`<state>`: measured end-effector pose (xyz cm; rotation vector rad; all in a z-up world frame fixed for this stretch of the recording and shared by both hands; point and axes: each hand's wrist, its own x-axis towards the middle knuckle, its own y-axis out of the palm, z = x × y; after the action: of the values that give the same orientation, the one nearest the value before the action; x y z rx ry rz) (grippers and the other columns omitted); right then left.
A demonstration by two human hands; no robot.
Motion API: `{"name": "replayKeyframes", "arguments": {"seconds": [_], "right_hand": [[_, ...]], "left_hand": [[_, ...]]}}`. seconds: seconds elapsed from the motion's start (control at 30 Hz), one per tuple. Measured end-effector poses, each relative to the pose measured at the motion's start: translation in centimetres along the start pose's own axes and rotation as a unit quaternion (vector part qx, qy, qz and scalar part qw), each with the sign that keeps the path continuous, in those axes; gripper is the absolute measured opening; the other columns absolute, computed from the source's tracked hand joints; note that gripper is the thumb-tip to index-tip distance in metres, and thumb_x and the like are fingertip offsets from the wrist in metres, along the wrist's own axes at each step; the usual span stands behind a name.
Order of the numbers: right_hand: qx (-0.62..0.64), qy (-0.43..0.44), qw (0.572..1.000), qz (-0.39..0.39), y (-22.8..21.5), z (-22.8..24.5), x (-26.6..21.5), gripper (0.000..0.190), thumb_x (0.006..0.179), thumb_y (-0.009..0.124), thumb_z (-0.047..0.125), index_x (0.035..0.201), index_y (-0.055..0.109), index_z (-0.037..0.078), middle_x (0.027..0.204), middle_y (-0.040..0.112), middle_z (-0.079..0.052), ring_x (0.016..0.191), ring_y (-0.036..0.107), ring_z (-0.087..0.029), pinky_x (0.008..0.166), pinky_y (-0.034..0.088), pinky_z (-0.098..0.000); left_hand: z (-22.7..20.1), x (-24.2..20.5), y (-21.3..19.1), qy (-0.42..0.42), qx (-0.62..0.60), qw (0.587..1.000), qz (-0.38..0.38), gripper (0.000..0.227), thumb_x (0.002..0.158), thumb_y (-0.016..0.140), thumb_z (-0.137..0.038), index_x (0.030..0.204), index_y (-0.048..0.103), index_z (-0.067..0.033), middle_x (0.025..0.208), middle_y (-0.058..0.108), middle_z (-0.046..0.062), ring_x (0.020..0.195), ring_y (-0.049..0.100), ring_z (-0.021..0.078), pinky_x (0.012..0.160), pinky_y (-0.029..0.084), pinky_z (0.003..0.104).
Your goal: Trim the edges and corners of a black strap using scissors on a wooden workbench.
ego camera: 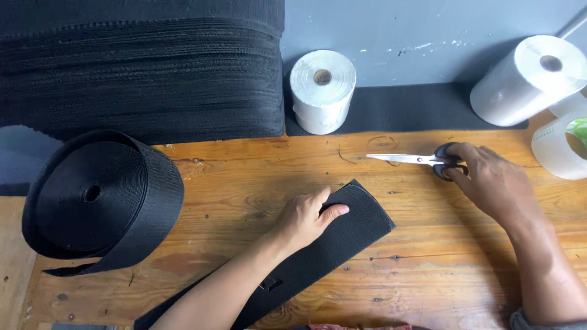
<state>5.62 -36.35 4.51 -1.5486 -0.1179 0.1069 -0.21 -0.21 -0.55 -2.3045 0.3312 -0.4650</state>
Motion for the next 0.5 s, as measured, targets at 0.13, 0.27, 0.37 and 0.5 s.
{"name": "replayKeyframes", "arguments": {"seconds": [0.13,0.27,0.37,0.5], "right_hand": [[0.078,0.004,0.997,-0.008,-0.1,0.0,0.0,0.044,0.090,0.071,0.036,0.128,0.059,0.019,0.117,0.075,0.001,0.110,0.070,-0.025,0.081,0.055,-0.0463],[0.135,0.068,0.988,0.003,-0.5,-0.2,0.3,0.044,0.089,0.072,0.033,0.129,0.059,0.016,0.116,0.075,-0.002,0.105,0.070,-0.032,0.081,0.052,-0.0480],[0.150,0.101,0.983,0.025,-1.8,0.3,0.1,0.040,0.090,0.073,0.035,0.122,0.060,0.015,0.115,0.077,-0.002,0.098,0.072,-0.036,0.079,0.051,-0.0480],[0.119,0.097,0.985,0.073,-2.4,-0.2,0.1,0.041,0.087,0.073,0.037,0.122,0.062,0.022,0.123,0.077,0.007,0.110,0.072,-0.027,0.080,0.052,-0.0453]], "left_hand": [[0.1,-0.3,0.3,-0.007,0.013,1.000,0.017,0.048,0.101,0.053,-0.053,0.095,0.055,-0.0054,0.068,0.066,0.016,0.066,0.066,0.0407,0.053,0.044,0.051],[0.8,-0.4,1.1,-0.014,0.040,0.999,-0.002,0.057,0.098,0.055,-0.056,0.113,0.063,-0.0012,0.076,0.072,0.019,0.071,0.070,0.0424,0.055,0.049,0.053],[1.3,-0.5,1.6,-0.004,0.047,0.999,-0.011,0.063,0.098,0.055,-0.057,0.121,0.063,0.0018,0.081,0.074,0.020,0.076,0.072,0.0422,0.058,0.051,0.052],[0.8,-0.5,1.1,-0.003,0.034,0.999,-0.006,0.063,0.098,0.056,-0.055,0.121,0.062,0.0043,0.080,0.073,0.020,0.074,0.072,0.0415,0.059,0.051,0.050]]}}
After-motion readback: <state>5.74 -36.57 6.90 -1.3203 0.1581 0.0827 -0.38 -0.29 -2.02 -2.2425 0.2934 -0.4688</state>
